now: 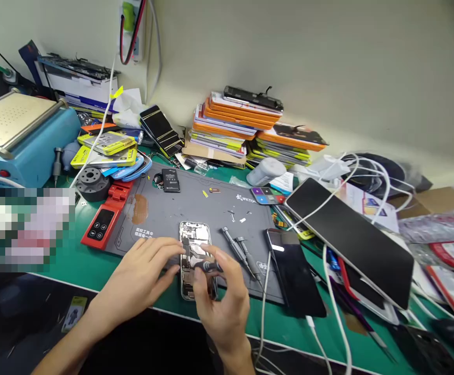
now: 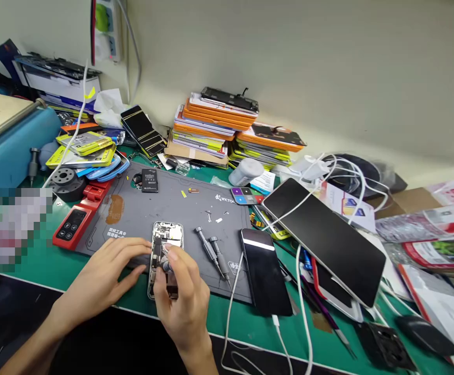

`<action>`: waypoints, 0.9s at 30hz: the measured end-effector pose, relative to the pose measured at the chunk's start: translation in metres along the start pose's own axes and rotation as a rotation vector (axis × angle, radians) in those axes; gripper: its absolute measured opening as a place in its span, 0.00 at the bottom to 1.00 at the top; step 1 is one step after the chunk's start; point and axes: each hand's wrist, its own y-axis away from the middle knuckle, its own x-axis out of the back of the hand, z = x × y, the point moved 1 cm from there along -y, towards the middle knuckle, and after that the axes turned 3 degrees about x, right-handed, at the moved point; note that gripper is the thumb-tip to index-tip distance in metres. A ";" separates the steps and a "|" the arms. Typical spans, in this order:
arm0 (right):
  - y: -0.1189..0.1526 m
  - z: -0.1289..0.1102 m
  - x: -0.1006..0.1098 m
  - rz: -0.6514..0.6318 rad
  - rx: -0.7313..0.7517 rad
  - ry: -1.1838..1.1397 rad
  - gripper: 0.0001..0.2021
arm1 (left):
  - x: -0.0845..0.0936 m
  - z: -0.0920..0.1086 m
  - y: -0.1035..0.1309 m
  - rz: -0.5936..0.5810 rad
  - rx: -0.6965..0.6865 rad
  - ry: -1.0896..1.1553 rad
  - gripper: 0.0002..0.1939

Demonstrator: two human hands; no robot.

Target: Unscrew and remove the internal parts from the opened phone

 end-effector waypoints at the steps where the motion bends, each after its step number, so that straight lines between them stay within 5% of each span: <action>1: 0.000 0.000 0.000 0.004 -0.002 0.004 0.38 | 0.001 0.001 0.001 -0.015 0.027 0.038 0.09; 5: 0.004 0.000 0.001 0.017 -0.059 -0.036 0.33 | 0.001 0.004 0.001 -0.049 0.070 0.041 0.04; 12: 0.000 0.000 -0.004 0.014 -0.032 0.085 0.41 | -0.010 -0.001 -0.013 -0.040 0.013 0.017 0.07; 19: 0.006 -0.002 0.000 0.172 -0.134 -0.240 0.38 | -0.008 -0.002 -0.011 0.023 0.023 0.081 0.08; 27: 0.004 -0.003 -0.001 0.134 -0.111 -0.339 0.38 | -0.011 0.000 -0.007 0.049 -0.066 0.024 0.07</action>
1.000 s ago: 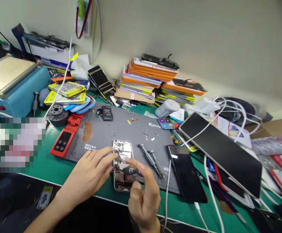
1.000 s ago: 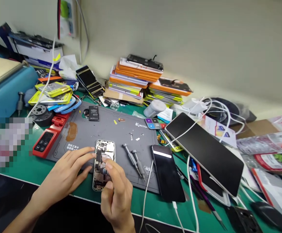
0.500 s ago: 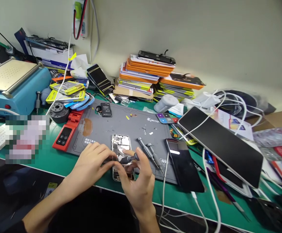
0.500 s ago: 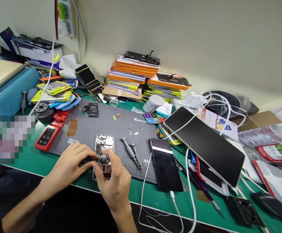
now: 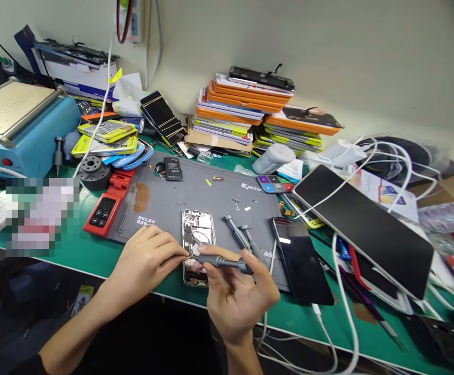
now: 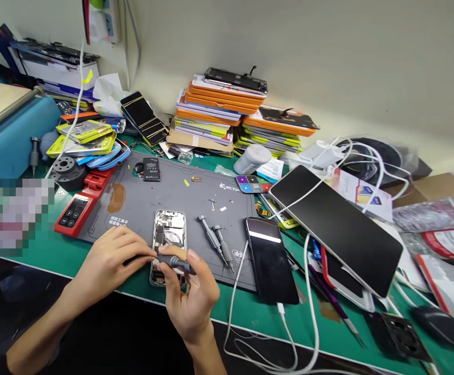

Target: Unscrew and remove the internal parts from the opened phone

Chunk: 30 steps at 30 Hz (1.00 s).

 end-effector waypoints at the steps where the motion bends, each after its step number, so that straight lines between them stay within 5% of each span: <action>1: 0.000 0.000 0.000 0.002 -0.016 0.004 0.38 | 0.000 0.001 0.001 -0.001 -0.002 0.001 0.07; 15: 0.003 0.002 -0.001 -0.076 -0.038 0.153 0.38 | 0.014 0.008 0.000 0.086 0.343 0.205 0.18; 21: 0.000 0.001 -0.001 -0.119 -0.025 0.193 0.36 | 0.013 0.007 0.000 0.056 0.355 0.189 0.21; 26: -0.004 0.002 0.000 -0.147 0.135 0.329 0.34 | 0.014 0.008 -0.001 0.051 0.337 0.176 0.19; 30: -0.001 0.002 0.003 -0.139 0.092 0.343 0.36 | 0.014 0.009 0.000 0.047 0.338 0.188 0.18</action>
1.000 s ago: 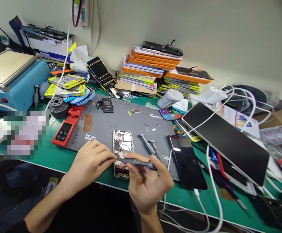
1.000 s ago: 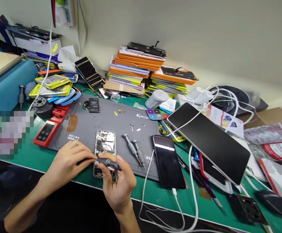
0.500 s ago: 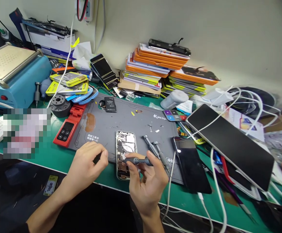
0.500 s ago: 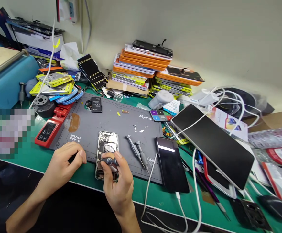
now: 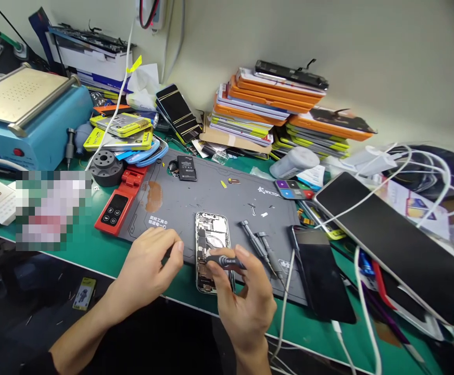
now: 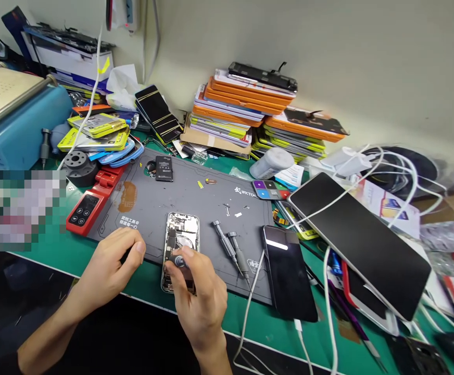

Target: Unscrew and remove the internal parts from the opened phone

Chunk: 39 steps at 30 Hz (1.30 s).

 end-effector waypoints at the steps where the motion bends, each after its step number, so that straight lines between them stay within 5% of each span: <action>1: 0.002 0.000 0.000 -0.013 -0.021 -0.010 0.37 | 0.000 0.000 0.000 0.002 -0.002 0.000 0.18; 15: 0.006 0.002 -0.003 -0.081 -0.079 -0.092 0.38 | -0.001 0.000 -0.001 0.010 -0.044 -0.041 0.15; 20: 0.006 0.003 0.000 -0.053 0.039 -0.057 0.41 | -0.005 -0.003 0.001 0.012 -0.031 -0.036 0.15; 33: 0.015 0.005 0.001 0.005 -0.077 -0.123 0.29 | -0.012 -0.016 0.004 0.023 -0.209 -0.044 0.09; 39: 0.008 0.001 -0.001 0.046 -0.125 -0.139 0.39 | -0.014 -0.018 0.004 0.008 -0.240 -0.097 0.09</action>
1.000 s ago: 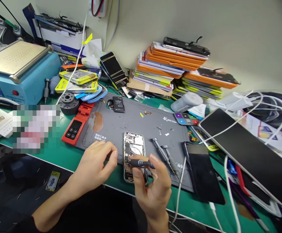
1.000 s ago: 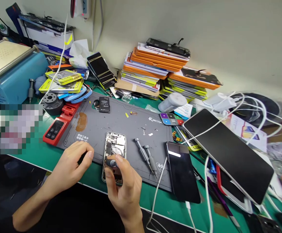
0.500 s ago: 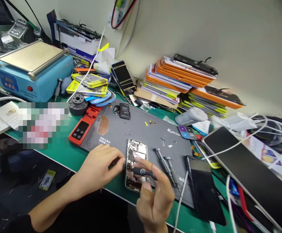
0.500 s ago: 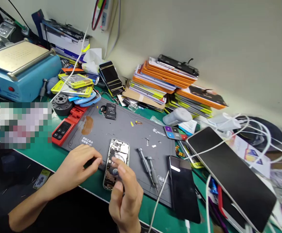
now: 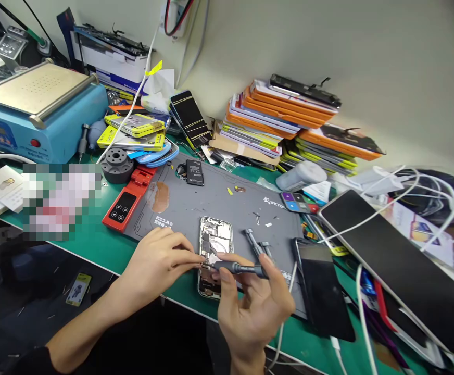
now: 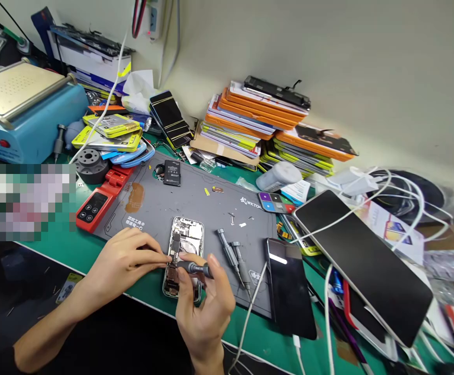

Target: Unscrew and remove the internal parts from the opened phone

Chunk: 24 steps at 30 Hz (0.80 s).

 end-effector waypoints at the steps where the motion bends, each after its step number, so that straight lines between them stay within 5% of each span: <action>1: -0.001 -0.001 0.000 0.008 -0.030 -0.047 0.39 | 0.000 0.000 0.000 -0.005 -0.003 0.001 0.09; 11: 0.000 -0.004 0.001 -0.007 -0.074 -0.213 0.41 | 0.000 0.002 -0.002 -0.023 -0.052 -0.036 0.08; 17: 0.000 -0.006 0.001 0.176 -0.213 -0.183 0.34 | 0.000 0.002 -0.001 -0.011 -0.053 -0.048 0.09; 24: -0.005 -0.008 -0.003 0.099 -0.264 -0.148 0.30 | 0.001 0.003 -0.009 -0.020 -0.134 -0.135 0.11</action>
